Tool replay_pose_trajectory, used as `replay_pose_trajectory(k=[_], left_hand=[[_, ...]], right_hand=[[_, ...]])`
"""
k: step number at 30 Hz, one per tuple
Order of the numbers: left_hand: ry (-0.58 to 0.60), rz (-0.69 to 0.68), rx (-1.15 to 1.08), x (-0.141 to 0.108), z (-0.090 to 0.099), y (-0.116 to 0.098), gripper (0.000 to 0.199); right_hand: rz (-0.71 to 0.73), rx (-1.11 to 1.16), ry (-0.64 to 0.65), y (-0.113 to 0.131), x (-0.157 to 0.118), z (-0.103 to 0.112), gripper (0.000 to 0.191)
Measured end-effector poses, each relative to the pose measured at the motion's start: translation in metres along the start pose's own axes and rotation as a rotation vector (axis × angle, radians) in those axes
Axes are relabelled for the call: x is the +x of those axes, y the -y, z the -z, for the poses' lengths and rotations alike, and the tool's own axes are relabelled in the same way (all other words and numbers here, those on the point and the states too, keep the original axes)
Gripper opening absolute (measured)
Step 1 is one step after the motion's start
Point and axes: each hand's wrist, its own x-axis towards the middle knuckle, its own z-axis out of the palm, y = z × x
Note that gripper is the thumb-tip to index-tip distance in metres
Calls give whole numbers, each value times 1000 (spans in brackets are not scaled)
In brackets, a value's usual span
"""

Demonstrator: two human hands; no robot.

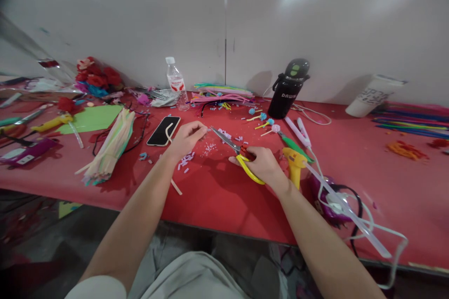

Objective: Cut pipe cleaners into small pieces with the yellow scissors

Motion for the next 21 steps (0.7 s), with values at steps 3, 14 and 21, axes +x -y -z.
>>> replay_pose_trajectory(k=[3, 14, 21], left_hand=[[4, 8, 6, 0, 1, 0, 27], [5, 26, -10, 1, 1, 3, 27], [2, 24, -20, 0, 1, 0, 25]], right_hand=[[2, 3, 5, -1, 0, 0, 58], [15, 7, 38, 0, -1, 0, 59], [19, -20, 38, -2, 0, 0, 59]])
